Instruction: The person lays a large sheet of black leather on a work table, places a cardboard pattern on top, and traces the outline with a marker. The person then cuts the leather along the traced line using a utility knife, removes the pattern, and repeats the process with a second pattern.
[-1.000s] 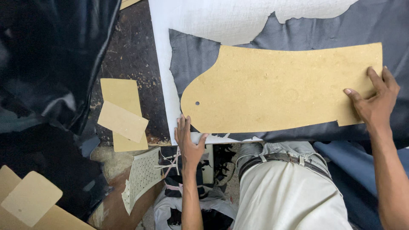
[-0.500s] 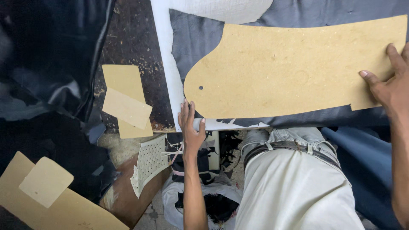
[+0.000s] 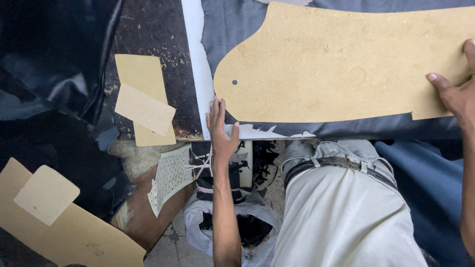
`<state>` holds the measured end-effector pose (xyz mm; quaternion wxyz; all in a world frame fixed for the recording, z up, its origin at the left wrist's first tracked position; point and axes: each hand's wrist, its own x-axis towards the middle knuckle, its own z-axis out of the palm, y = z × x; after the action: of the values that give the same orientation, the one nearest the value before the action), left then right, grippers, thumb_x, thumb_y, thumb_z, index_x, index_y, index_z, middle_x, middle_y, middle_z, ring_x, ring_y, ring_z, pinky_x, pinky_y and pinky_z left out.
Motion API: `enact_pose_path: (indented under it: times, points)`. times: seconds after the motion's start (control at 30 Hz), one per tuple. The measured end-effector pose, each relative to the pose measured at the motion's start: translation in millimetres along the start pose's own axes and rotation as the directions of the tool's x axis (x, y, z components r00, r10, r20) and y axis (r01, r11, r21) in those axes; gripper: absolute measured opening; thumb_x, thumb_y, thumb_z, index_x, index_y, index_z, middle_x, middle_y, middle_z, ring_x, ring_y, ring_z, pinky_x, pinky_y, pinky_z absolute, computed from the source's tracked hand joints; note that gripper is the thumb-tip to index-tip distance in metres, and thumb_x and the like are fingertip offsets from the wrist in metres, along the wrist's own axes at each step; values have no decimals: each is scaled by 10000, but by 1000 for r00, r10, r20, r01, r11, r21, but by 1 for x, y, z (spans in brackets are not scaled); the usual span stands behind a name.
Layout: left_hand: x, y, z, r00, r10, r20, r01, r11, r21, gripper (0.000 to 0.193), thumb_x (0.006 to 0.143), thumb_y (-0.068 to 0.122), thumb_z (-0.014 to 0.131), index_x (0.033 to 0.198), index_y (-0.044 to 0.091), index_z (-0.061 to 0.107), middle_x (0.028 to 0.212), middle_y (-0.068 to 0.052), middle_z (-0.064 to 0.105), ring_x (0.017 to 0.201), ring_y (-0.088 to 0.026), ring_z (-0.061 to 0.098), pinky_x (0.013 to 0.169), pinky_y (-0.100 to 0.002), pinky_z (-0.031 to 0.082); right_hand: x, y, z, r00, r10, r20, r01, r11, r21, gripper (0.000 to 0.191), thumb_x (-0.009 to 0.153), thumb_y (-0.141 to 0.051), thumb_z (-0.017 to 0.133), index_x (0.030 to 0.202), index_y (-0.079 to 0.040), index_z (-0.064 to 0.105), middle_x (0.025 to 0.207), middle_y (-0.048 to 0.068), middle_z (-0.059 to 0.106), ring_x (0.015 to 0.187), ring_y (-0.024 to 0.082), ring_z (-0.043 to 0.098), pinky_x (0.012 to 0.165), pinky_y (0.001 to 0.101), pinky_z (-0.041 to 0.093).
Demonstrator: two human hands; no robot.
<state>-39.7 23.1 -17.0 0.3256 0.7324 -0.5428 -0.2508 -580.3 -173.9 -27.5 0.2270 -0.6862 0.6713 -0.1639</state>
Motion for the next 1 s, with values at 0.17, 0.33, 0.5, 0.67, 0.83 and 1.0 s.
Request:
enact_pose_path:
  times: [0.17,0.33,0.5,0.67,0.83,1.0]
  points:
    - [-2,1,0,999,-5,-32,3,998,-65,797,868,124,707,1591,93,374,1687,-183,305,1595,-351,234,1305,-565,82,-2,6,-4,999,17,46,-16,1000,-17,781,1068,-114,800,1661,-19,300,1204,373,669,952,401,735,819,439,655]
    - [-3,3,0,999,-11,-32,8,997,-81,805,854,90,733,1582,94,390,1686,-185,298,1592,-358,226,1299,-575,80,-3,4,-10,996,-63,59,64,998,-14,792,1041,-83,806,1649,25,308,1235,376,661,955,402,733,817,418,648]
    - [-3,9,-2,999,-16,-31,14,998,-69,793,849,66,748,1566,93,409,1678,-179,308,1593,-364,222,1300,-572,85,-7,2,-15,997,-59,56,62,996,-66,787,1003,-83,836,1613,55,359,1354,351,633,1062,393,721,913,429,634]
    - [-4,18,-3,997,-61,-55,53,989,-138,751,833,36,753,1519,77,449,1639,-171,344,1570,-359,252,1292,-526,183,-6,5,-16,984,-180,6,180,982,-57,818,953,-38,864,1601,84,379,1352,346,617,1191,417,693,975,430,607]
    - [-4,20,-2,996,-81,-43,73,982,-176,715,838,8,757,1489,77,467,1595,-156,342,1562,-345,267,1289,-493,262,-6,8,-16,992,-120,40,123,987,-98,827,985,-83,849,1640,59,365,1308,355,634,1089,423,712,906,435,623]
    - [-4,17,0,997,-71,-35,64,985,-162,725,834,-10,767,1480,81,450,1593,-149,303,1575,-362,225,1298,-503,247,-4,10,-15,993,-91,75,100,987,-129,803,1010,-129,817,1632,46,341,1259,367,655,949,421,730,795,442,640]
